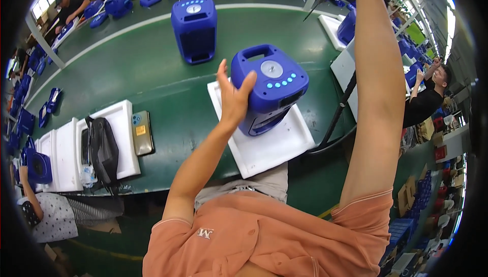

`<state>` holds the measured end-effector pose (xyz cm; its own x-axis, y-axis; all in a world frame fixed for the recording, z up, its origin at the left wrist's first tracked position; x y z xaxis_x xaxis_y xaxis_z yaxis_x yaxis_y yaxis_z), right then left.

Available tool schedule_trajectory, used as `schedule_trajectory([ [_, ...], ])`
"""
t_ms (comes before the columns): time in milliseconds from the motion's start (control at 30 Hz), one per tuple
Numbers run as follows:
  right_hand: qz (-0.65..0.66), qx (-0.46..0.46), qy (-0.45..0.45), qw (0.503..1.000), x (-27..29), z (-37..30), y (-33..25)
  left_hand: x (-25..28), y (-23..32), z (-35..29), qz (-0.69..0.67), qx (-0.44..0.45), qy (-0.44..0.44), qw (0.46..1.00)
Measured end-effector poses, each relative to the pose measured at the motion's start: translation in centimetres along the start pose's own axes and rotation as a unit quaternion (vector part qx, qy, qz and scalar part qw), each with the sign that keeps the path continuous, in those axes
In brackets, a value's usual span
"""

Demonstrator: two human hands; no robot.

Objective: The person assembles electronic devices on a production line using an electric screwdriver.

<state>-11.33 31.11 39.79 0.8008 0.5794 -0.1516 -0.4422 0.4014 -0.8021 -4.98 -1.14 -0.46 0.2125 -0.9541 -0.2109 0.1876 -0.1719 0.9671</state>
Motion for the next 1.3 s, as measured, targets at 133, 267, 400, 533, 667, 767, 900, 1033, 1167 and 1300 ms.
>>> schedule_trajectory([
  [133, -0.393, 0.43, 0.175, 0.794, -0.4, 5.3, 0.3, -5.0, 0.1, 0.6, -0.09, 0.07, -0.124, 0.986],
  [267, -0.097, 0.273, 0.048, 0.956, -2.5, 1.2, 1.2, -5.0, -2.2, 2.3, -0.085, 0.072, -0.155, 0.982],
  [400, 0.156, 0.195, -0.013, 0.968, -5.5, -11.2, -1.0, -4.7, -2.8, 3.1, -0.091, 0.08, -0.157, 0.98],
  [533, 0.142, 0.163, -0.02, 0.976, -5.4, -13.4, -1.3, -5.8, -2.0, 2.2, -0.112, 0.104, -0.179, 0.972],
  [667, 0.147, 0.155, -0.04, 0.976, -6.3, -13.0, 0.4, -5.8, -2.3, 2.5, -0.112, 0.102, -0.177, 0.972],
  [767, 0.157, 0.167, -0.058, 0.972, -6.9, -13.7, 0.5, -5.6, -2.6, 2.7, -0.103, 0.096, -0.168, 0.976],
  [900, 0.134, 0.191, 0.005, 0.972, -6.4, -14.2, 0.5, -5.9, -3.2, 2.8, -0.107, 0.101, -0.17, 0.974],
  [1033, 0.14, 0.231, 0.024, 0.962, -6.3, -14.7, 1.2, -5.8, -3.8, 2.5, -0.106, 0.098, -0.17, 0.975],
  [1167, -0.019, 0.153, -0.014, 0.988, -6.2, -17.1, 1.8, -5.8, -3.3, 2.3, -0.108, 0.096, -0.167, 0.975],
  [1300, 0.215, 0.207, -0.032, 0.954, -7.2, -16.2, 3.1, -5.5, -3.3, 2.8, -0.14, 0.08, -0.159, 0.974],
])
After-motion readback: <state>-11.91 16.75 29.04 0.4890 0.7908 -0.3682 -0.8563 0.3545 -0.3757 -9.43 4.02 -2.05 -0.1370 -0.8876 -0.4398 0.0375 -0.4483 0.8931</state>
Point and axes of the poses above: each hand's wrist, its own z-axis towards the middle knuckle, its own x-axis out of the back of the hand, y = z × x, the point moved 9 cm from there along z, towards the middle knuckle, and after that the axes turned 10 degrees about y, right-handed, at the moved point
